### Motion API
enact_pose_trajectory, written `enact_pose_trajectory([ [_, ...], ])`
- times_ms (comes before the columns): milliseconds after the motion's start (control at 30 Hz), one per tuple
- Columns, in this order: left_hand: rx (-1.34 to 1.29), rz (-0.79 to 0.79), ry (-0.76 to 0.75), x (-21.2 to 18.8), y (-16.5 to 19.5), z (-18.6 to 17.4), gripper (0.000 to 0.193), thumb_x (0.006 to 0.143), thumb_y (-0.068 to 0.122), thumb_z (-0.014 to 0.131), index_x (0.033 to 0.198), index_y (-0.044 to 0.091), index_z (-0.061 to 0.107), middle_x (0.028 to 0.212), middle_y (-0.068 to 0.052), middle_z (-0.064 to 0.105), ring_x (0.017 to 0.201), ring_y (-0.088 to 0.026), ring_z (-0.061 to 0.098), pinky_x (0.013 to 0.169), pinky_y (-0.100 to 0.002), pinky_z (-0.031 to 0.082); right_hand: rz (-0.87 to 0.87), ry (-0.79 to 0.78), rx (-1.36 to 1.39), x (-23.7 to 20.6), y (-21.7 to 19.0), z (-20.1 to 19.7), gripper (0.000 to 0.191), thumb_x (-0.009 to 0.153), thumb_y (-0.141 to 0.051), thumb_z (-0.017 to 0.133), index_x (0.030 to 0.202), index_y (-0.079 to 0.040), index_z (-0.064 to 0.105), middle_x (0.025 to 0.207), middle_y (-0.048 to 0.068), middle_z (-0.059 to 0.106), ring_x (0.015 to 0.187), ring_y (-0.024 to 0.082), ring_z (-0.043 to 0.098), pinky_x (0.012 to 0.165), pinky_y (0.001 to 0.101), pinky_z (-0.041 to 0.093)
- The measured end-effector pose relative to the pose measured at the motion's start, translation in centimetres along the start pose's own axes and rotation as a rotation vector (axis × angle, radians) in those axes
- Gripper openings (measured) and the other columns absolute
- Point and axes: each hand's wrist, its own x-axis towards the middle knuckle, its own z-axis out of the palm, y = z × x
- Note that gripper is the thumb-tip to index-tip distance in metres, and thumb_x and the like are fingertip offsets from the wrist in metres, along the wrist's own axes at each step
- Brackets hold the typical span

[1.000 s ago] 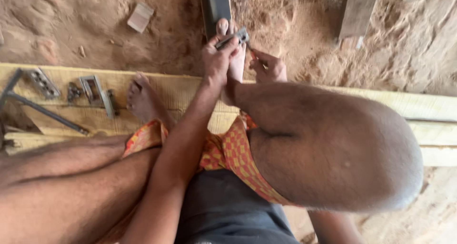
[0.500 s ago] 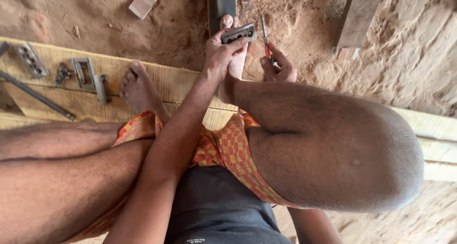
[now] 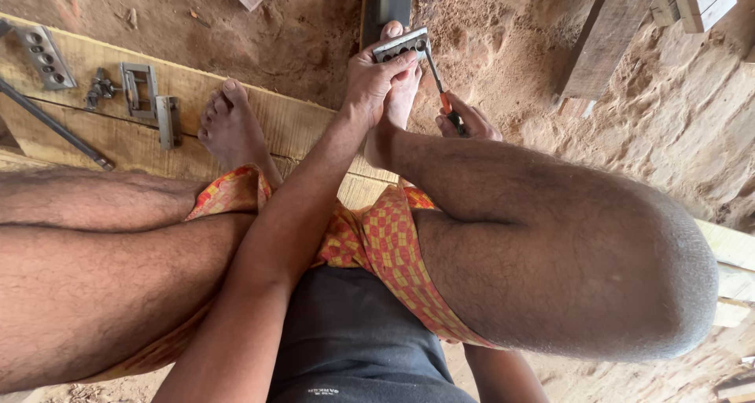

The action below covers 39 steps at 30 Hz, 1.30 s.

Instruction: The person sharpens small metal parts on a grinding stone, then uses a screwdriver to adjust the parts. The person repeats the sharpening process on the same parts.

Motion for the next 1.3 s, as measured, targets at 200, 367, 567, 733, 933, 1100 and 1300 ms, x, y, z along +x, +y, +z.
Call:
enact_pose_trajectory([
  [200,0.042,0.004,-0.012,0.0,-1.0,-0.5,0.022,0.08,0.002,0.086,0.101,0.0,0.078,0.088,-0.01,0.08,0.072,-0.011,0.073,0.068,-0.025,0.063,-0.155,0.097,-0.095,-0.3,-0.8,-0.5,0.043,0.1,-0.025,0.074,0.14,-0.013,0.066,0.113,0.011,0.074,0.099,0.022,0.077,0.086,0.0371,0.062],
  [367,0.125,0.025,-0.034,-0.2,-1.1,-0.9,0.019,0.08,0.008,0.087,0.095,0.001,0.079,0.085,-0.012,0.08,0.074,-0.013,0.075,0.07,-0.028,0.064,-0.159,0.08,-0.117,-0.3,-1.2,-0.2,0.039,0.102,-0.023,0.074,0.139,-0.013,0.067,0.119,0.011,0.074,0.104,0.022,0.075,0.089,0.0378,0.061],
  [567,0.27,0.017,0.006,-0.4,-0.8,-0.8,0.018,0.079,0.013,0.085,0.093,0.004,0.079,0.084,-0.009,0.081,0.075,-0.012,0.076,0.072,-0.029,0.065,-0.159,0.053,-0.12,-0.4,-0.5,-0.1,0.039,0.102,-0.022,0.074,0.139,-0.013,0.067,0.121,0.012,0.073,0.106,0.023,0.075,0.09,0.0378,0.06],
  [733,0.269,0.042,-0.004,-0.5,-0.7,-0.8,0.017,0.081,0.012,0.084,0.095,0.004,0.079,0.087,-0.009,0.081,0.078,-0.012,0.075,0.073,-0.029,0.064,-0.122,0.019,-0.106,0.0,-0.7,-0.1,0.04,0.102,-0.023,0.073,0.14,-0.014,0.067,0.125,0.012,0.072,0.107,0.023,0.074,0.09,0.0372,0.06],
  [933,0.322,0.065,-0.029,-0.4,-0.7,-1.0,0.019,0.081,0.01,0.082,0.099,0.004,0.079,0.091,-0.011,0.082,0.081,-0.014,0.078,0.076,-0.031,0.067,-0.173,0.03,-0.26,-0.5,-1.9,-1.3,0.035,0.101,-0.022,0.073,0.135,-0.016,0.071,0.124,0.008,0.074,0.101,0.021,0.075,0.082,0.0359,0.062],
  [1100,0.402,0.079,-0.003,-0.5,-0.6,-0.8,0.02,0.082,0.009,0.08,0.101,0.003,0.079,0.094,-0.012,0.082,0.082,-0.015,0.08,0.077,-0.032,0.069,-0.379,0.146,-0.411,0.3,-2.2,-1.5,0.03,0.1,-0.019,0.073,0.13,-0.016,0.073,0.112,0.004,0.078,0.089,0.016,0.077,0.067,0.0308,0.063],
  [1300,0.476,0.173,-0.005,-0.9,-0.4,-0.5,0.018,0.084,0.01,0.079,0.101,0.005,0.081,0.093,-0.012,0.083,0.08,-0.016,0.079,0.076,-0.032,0.068,-0.645,0.055,-0.588,1.1,-2.2,-2.9,0.03,0.106,-0.01,0.074,0.134,0.0,0.07,0.086,0.008,0.071,0.065,0.013,0.068,0.045,0.0289,0.054],
])
